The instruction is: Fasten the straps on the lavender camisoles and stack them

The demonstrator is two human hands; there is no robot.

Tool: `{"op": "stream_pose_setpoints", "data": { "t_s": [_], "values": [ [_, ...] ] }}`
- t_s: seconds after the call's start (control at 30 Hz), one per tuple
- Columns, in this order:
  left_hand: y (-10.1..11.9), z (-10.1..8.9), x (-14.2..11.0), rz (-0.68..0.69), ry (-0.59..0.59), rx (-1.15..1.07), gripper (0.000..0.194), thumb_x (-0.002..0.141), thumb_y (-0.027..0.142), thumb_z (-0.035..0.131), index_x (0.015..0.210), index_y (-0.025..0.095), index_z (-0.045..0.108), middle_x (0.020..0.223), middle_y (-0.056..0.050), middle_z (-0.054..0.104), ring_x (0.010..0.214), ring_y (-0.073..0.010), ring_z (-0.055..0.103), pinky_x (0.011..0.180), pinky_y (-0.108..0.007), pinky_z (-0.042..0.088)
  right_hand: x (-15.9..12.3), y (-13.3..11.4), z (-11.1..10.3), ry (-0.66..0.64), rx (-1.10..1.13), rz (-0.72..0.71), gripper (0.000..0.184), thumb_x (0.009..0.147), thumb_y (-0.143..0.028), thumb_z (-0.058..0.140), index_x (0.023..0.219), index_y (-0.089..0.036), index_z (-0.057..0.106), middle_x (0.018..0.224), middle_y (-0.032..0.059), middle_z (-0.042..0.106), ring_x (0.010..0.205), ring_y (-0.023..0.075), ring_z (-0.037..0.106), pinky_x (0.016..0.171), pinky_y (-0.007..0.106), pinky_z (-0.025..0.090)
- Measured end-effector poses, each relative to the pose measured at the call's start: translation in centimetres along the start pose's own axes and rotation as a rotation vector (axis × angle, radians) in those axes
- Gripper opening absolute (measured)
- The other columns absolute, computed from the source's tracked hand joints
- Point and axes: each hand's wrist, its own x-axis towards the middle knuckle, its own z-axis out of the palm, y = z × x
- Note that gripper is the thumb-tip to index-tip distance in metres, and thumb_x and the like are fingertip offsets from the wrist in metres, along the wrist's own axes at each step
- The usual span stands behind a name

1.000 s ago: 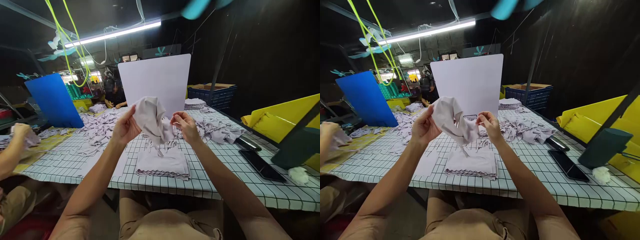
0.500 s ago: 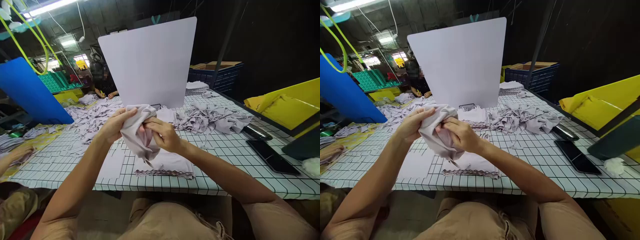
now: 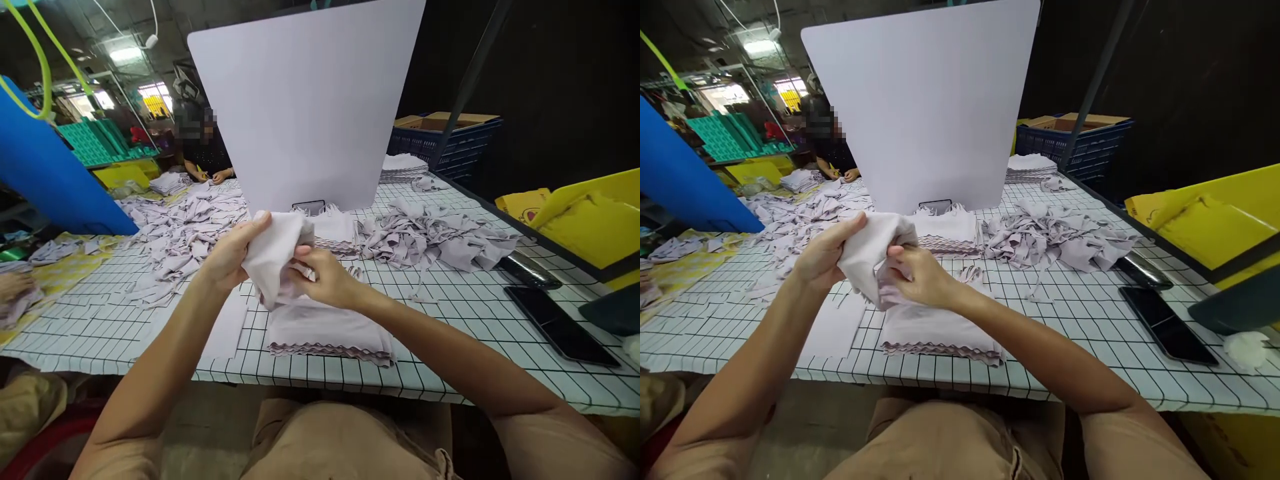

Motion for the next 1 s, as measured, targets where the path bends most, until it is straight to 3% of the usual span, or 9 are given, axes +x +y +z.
{"op": "stream_pose_setpoints", "data": {
  "t_s": [0.13,0.23,0.3,0.4,0.53,0.7,0.83,0.93,1.0],
  "values": [
    [-0.7,-0.6,0.0,0.000,0.021,-0.033,0.037,0.090,0.042,0.068,0.106,0.010,0.072,0.072,-0.010,0.075,0.063,-0.0219,0.074,0.047,-0.021,0.054,1.2,2.1,1.6,-0.031,0.316,0.246,0.025,0.082,-0.035,0.071,0.101,-0.020,0.064,0.108,0.0079,0.069,0.103,0.0239,0.064,0.090,0.044,0.057],
    [-1.4,-2.2,0.0,0.020,0.138,-0.012,0.032,0.086,0.039,0.073,0.103,0.012,0.075,0.075,-0.008,0.076,0.063,-0.0195,0.073,0.049,-0.020,0.055,1.8,3.7,1.1,0.129,0.624,0.338,0.030,0.082,-0.039,0.069,0.107,-0.023,0.066,0.114,0.0075,0.069,0.106,0.0231,0.064,0.095,0.046,0.056],
    [-1.8,-2.8,0.2,0.052,0.184,-0.021,0.028,0.085,0.037,0.075,0.099,0.013,0.076,0.076,-0.008,0.077,0.063,-0.0187,0.072,0.051,-0.019,0.055,2.1,4.6,0.4,0.231,0.624,0.357,0.036,0.085,-0.040,0.064,0.117,-0.022,0.065,0.120,0.0094,0.068,0.109,0.0240,0.063,0.096,0.047,0.056],
    [-2.2,-2.9,0.5,0.056,0.187,-0.047,0.026,0.087,0.037,0.073,0.096,0.013,0.076,0.073,-0.008,0.076,0.056,-0.0170,0.069,0.046,-0.019,0.053,2.4,5.7,-0.6,0.201,0.244,0.315,0.047,0.088,-0.038,0.064,0.130,-0.019,0.060,0.133,0.0145,0.062,0.124,0.0299,0.055,0.104,0.054,0.049],
    [-2.2,-2.1,1.1,0.023,0.176,-0.089,0.030,0.090,0.040,0.070,0.103,0.013,0.074,0.074,-0.008,0.076,0.059,-0.0185,0.071,0.045,-0.018,0.054,2.3,6.9,-0.8,-0.221,-0.558,0.270,0.042,0.083,-0.030,0.073,0.123,-0.018,0.067,0.120,0.0169,0.069,0.128,0.0410,0.051,0.110,0.069,0.029],
    [-2.6,-2.6,2.0,0.017,0.163,-0.119,0.034,0.091,0.040,0.067,0.111,0.013,0.071,0.079,-0.011,0.076,0.075,-0.0258,0.076,0.054,-0.024,0.061,1.5,8.6,-0.7,-0.417,-0.697,0.344,0.009,0.079,-0.008,0.068,0.085,-0.011,0.074,0.086,0.0174,0.074,0.095,0.0344,0.068,0.089,0.049,0.048],
    [-3.9,-3.3,2.7,0.010,0.267,-0.168,0.021,0.089,0.030,0.070,0.102,0.014,0.071,0.080,-0.010,0.077,0.070,-0.0220,0.076,0.052,-0.019,0.060,0.7,8.7,-1.2,-0.305,-0.265,0.362,0.020,0.089,-0.010,0.052,0.086,-0.017,0.070,0.080,0.0061,0.071,0.075,0.0185,0.066,0.075,0.035,0.052],
    [-4.6,-3.8,3.1,-0.013,0.338,-0.220,0.014,0.089,0.025,0.069,0.098,0.013,0.071,0.081,-0.009,0.077,0.066,-0.0194,0.075,0.055,-0.019,0.061,-0.1,7.7,-2.9,-0.078,0.447,0.409,0.013,0.092,-0.025,0.055,0.084,-0.021,0.064,0.053,-0.0071,0.045,0.046,0.0108,0.044,0.066,0.036,0.055],
    [-4.8,-4.4,3.1,-0.019,0.382,-0.244,0.012,0.089,0.022,0.068,0.098,0.014,0.069,0.078,-0.007,0.076,0.059,-0.0169,0.072,0.053,-0.020,0.060,-0.8,7.1,-5.1,0.152,0.731,0.380,0.016,0.091,-0.038,0.061,0.082,-0.025,0.061,0.049,-0.0111,0.029,0.041,0.0089,0.029,0.065,0.039,0.058]
  ]
}}
